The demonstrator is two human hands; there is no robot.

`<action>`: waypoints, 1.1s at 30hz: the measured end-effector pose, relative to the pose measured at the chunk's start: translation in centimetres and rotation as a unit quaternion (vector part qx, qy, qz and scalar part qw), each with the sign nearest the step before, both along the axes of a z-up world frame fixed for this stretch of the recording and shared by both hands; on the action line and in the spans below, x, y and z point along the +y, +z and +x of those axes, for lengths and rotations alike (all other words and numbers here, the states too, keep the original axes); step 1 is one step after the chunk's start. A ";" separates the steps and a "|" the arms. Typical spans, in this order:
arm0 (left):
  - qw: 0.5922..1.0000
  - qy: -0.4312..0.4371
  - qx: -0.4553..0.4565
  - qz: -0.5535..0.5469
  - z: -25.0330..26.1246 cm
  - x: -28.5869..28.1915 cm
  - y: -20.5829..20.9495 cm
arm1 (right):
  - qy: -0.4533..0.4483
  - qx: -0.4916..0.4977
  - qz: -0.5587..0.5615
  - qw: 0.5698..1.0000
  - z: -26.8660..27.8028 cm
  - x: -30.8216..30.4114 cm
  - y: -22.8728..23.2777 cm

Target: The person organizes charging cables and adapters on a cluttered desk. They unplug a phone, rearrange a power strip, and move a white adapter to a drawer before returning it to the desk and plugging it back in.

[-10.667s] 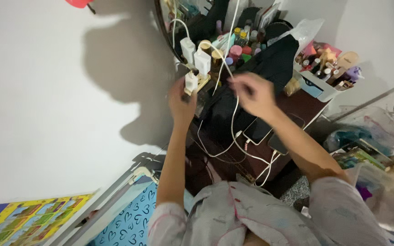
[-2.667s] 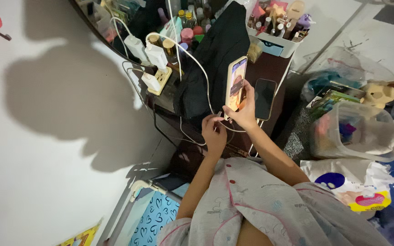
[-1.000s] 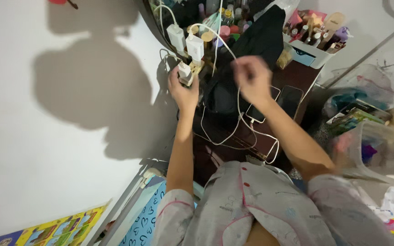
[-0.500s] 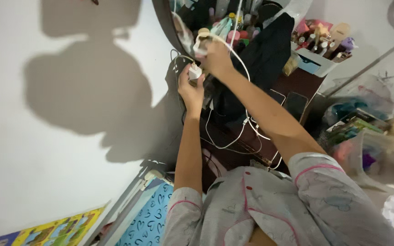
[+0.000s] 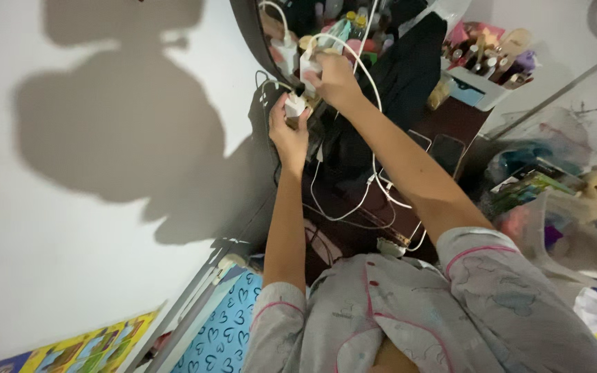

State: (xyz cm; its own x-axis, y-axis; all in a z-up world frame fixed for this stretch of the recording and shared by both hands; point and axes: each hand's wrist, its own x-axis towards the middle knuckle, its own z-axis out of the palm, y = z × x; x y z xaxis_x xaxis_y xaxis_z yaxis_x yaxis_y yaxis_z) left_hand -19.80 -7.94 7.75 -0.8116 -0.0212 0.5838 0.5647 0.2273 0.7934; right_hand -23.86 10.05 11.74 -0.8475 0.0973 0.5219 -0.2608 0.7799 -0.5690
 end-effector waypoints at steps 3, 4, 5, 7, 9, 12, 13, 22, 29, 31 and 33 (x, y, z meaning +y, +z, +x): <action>1.000 -0.009 -0.008 -0.013 -0.3 -0.2 0.4 | 0.004 -0.009 0.019 1.000 -1.6 0.2 -0.5; 1.000 -0.015 -0.017 -0.020 -0.4 -0.4 0.5 | 0.007 -0.037 -0.010 0.999 -1.8 0.3 -0.2; 0.999 -0.022 -0.027 -0.024 -0.4 -0.4 0.4 | 0.010 -0.067 -0.037 0.997 -1.7 0.5 0.1; 0.999 -0.012 -0.017 -0.042 -0.3 -0.7 0.2 | 0.005 -0.044 -0.005 0.999 -1.5 0.6 1.2; 0.999 -0.007 -0.010 -0.050 -0.3 -0.7 -0.1 | -0.003 -0.070 0.018 0.997 -1.1 0.6 2.5; 0.999 -0.012 -0.006 -0.045 -0.2 -0.6 -0.4 | 0.013 -0.136 0.022 0.990 -0.4 0.6 4.8; 0.999 -0.013 -0.007 -0.040 -0.2 -0.6 -0.4 | 0.039 -0.128 0.013 0.991 0.1 0.8 5.3; 0.999 0.005 0.010 -0.049 -1.0 -0.8 -0.9 | -0.020 -0.194 0.071 0.978 -0.7 1.8 5.1; 0.997 -0.033 -0.057 -0.024 -1.7 -0.5 -0.7 | -0.030 -0.138 0.012 0.990 -2.1 0.0 2.7; 0.996 -0.038 -0.076 -0.029 -1.3 -0.7 -0.4 | -0.026 -0.077 0.030 0.996 -2.2 -0.4 2.0; 0.996 -0.031 -0.068 -0.044 -1.0 -0.9 0.0 | -0.014 -0.038 0.047 0.998 -2.1 -0.5 1.6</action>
